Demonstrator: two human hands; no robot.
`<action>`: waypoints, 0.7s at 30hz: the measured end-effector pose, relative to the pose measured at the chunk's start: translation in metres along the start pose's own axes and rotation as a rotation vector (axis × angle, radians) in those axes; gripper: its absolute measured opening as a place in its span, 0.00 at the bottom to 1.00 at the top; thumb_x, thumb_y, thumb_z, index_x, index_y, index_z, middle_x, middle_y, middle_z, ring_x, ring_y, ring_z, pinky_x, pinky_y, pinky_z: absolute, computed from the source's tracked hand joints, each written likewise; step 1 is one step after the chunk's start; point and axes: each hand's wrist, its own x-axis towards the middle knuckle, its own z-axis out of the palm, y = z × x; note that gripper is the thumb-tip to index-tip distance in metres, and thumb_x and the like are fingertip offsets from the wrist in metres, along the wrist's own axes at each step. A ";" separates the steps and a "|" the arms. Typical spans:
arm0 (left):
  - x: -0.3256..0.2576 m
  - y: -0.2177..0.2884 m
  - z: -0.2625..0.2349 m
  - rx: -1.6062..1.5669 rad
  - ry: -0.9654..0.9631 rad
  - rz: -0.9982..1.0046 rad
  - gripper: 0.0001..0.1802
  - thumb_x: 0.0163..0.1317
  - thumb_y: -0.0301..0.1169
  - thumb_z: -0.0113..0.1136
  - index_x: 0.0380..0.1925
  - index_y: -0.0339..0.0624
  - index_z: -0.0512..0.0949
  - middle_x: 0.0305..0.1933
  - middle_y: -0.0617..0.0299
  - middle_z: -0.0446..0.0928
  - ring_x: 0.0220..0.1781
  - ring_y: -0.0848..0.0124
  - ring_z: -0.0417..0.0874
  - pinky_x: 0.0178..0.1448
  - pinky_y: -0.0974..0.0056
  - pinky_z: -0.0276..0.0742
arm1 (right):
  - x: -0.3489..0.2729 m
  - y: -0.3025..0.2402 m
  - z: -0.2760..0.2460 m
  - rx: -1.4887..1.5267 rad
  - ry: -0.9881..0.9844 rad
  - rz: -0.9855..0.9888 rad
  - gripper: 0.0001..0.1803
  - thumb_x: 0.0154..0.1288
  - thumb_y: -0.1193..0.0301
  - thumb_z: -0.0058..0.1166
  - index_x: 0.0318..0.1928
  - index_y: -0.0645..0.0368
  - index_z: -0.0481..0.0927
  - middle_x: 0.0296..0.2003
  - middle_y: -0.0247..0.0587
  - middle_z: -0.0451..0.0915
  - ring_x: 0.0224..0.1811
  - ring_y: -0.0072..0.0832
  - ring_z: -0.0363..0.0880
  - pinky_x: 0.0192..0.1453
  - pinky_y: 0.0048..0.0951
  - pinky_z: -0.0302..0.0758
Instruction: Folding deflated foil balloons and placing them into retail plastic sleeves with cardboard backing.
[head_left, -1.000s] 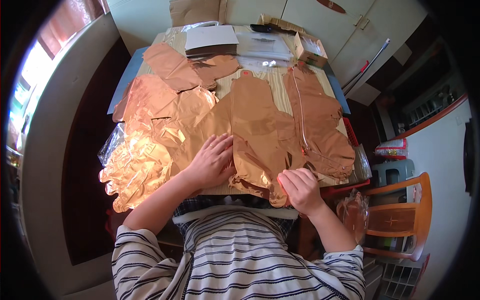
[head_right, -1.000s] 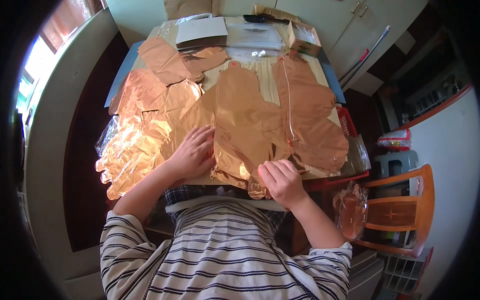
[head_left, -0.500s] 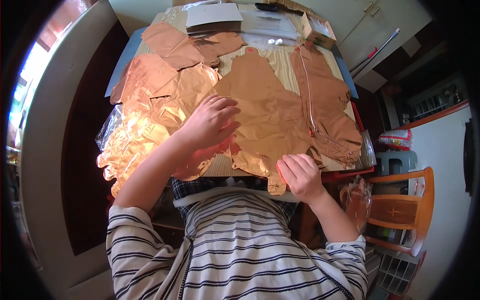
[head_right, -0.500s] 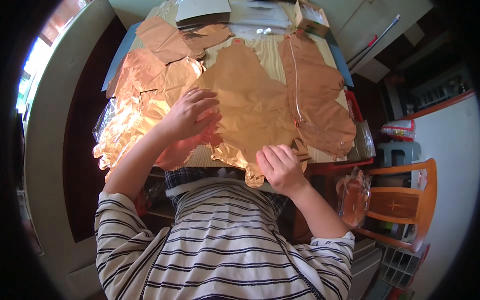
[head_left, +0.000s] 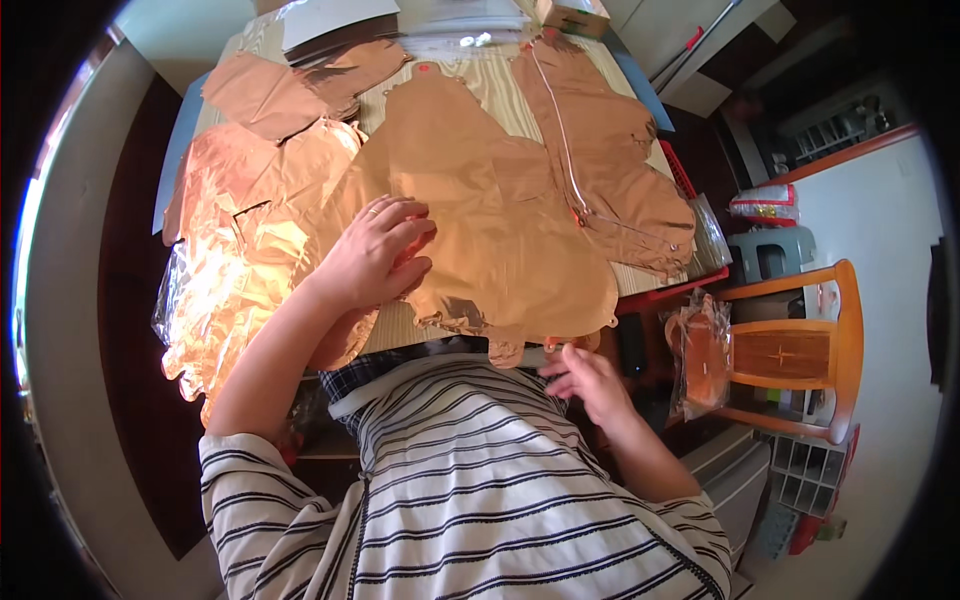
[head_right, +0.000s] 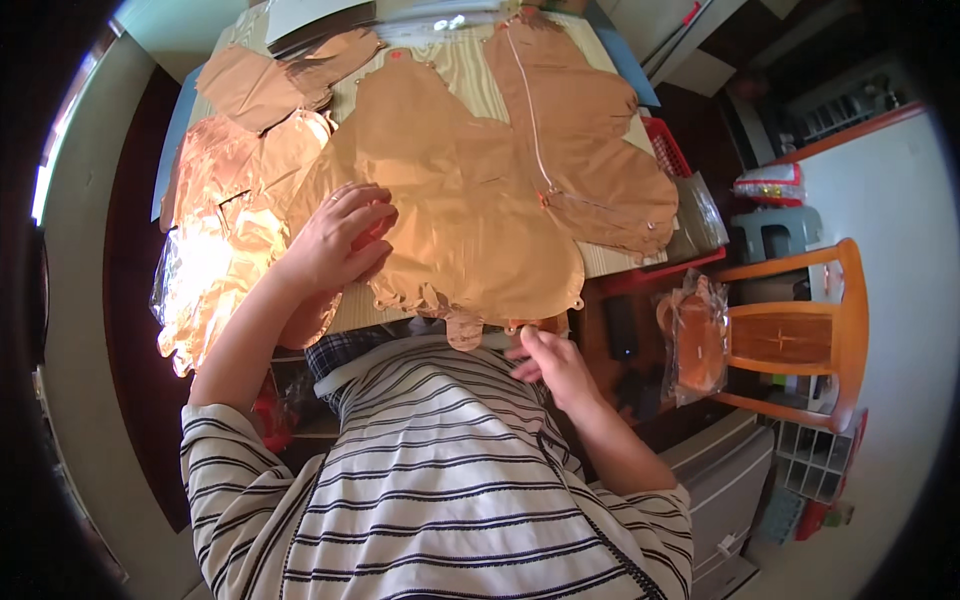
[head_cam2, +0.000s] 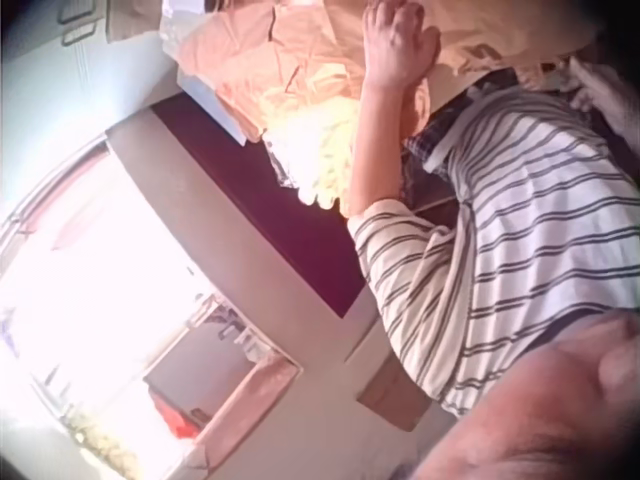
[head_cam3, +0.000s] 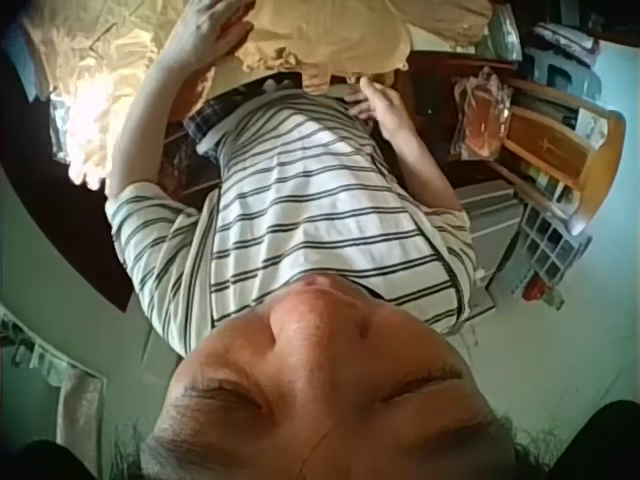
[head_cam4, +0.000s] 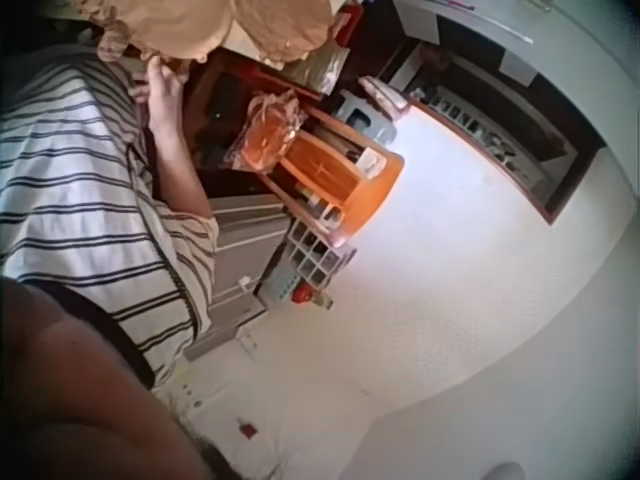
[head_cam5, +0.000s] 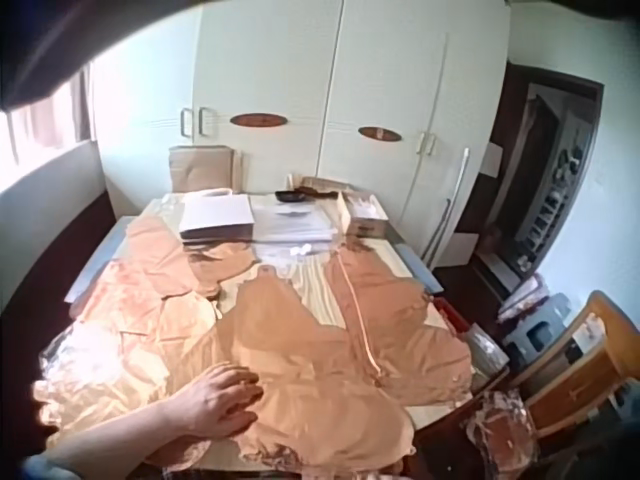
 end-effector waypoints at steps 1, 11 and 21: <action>0.002 0.000 -0.001 0.003 -0.008 0.005 0.25 0.55 0.31 0.68 0.54 0.37 0.78 0.60 0.45 0.75 0.64 0.43 0.75 0.69 0.46 0.70 | 0.003 0.000 0.011 0.186 -0.004 0.000 0.19 0.73 0.54 0.59 0.46 0.59 0.83 0.33 0.42 0.87 0.29 0.28 0.86 0.32 0.28 0.78; 0.013 0.005 0.015 -0.009 -0.006 0.070 0.26 0.56 0.35 0.69 0.54 0.36 0.77 0.61 0.45 0.74 0.66 0.44 0.73 0.68 0.47 0.70 | -0.010 -0.022 0.059 0.063 0.088 -0.364 0.20 0.74 0.59 0.59 0.48 0.67 0.81 0.35 0.39 0.87 0.28 0.23 0.86 0.30 0.18 0.75; 0.008 0.009 0.017 -0.011 0.004 0.050 0.27 0.56 0.34 0.69 0.55 0.37 0.77 0.61 0.45 0.74 0.66 0.43 0.73 0.71 0.45 0.68 | 0.007 -0.047 0.048 -0.057 0.235 -0.424 0.16 0.75 0.62 0.57 0.41 0.66 0.84 0.29 0.35 0.85 0.22 0.20 0.83 0.22 0.17 0.71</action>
